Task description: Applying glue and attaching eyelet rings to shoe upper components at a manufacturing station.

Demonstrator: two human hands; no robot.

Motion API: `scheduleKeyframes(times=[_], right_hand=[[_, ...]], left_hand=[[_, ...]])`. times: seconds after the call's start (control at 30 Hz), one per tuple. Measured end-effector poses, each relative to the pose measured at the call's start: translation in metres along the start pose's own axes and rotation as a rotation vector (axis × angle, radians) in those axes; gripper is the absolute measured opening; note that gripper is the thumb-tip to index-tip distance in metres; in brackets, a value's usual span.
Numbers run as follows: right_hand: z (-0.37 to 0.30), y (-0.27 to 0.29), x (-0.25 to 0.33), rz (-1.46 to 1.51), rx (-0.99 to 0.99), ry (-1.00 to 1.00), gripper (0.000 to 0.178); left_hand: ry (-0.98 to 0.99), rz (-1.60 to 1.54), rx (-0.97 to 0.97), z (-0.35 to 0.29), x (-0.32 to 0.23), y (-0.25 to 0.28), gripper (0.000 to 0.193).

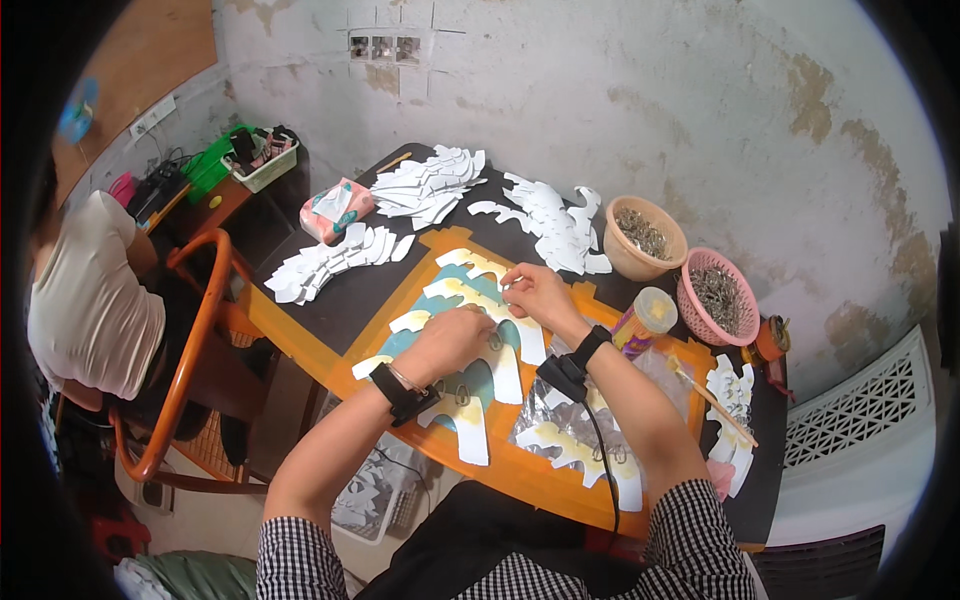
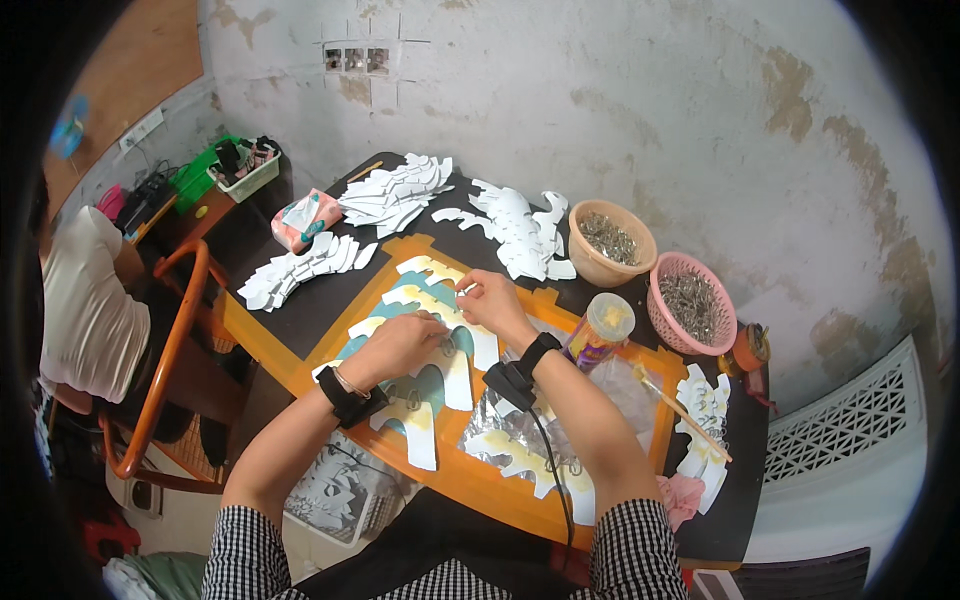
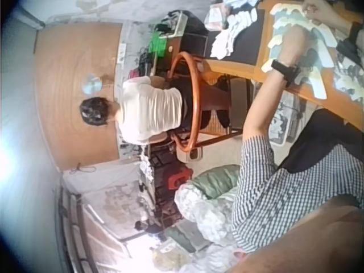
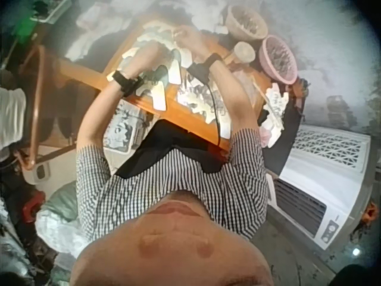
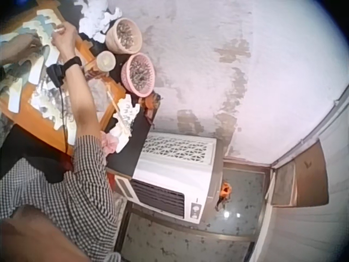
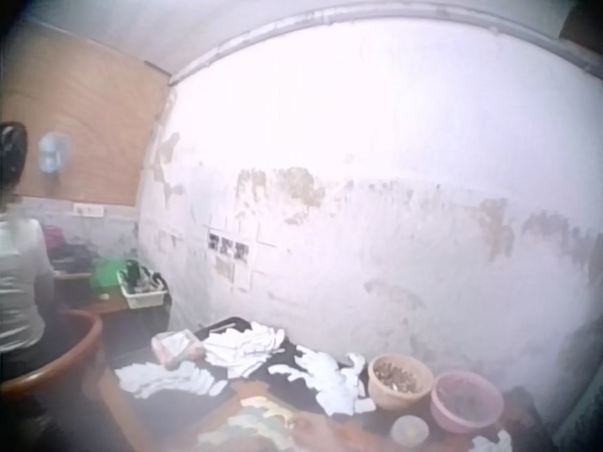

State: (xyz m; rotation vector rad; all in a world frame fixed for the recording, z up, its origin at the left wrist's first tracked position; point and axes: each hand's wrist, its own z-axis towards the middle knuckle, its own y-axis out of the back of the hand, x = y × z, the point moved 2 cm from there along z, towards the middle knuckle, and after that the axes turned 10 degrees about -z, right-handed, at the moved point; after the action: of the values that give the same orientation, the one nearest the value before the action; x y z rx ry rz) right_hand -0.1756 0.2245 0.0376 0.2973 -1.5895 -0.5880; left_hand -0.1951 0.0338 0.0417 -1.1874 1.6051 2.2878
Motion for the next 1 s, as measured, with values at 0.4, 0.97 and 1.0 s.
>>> scheduleKeyframes(times=[0.4,0.97,1.0], right_hand=[[0.006,-0.003,-0.004,-0.280,-0.177,0.158,0.014],[0.002,-0.010,-0.005,-0.577,-0.280,0.158,0.014],[0.002,-0.010,-0.005,-0.593,-0.277,0.138,0.014]], left_hand=[[0.062,0.104,0.016,0.004,-0.002,-0.003,0.024],[0.023,0.149,0.008,0.006,-0.004,0.003,0.020],[0.022,0.150,0.009,0.006,-0.004,0.003,0.020]])
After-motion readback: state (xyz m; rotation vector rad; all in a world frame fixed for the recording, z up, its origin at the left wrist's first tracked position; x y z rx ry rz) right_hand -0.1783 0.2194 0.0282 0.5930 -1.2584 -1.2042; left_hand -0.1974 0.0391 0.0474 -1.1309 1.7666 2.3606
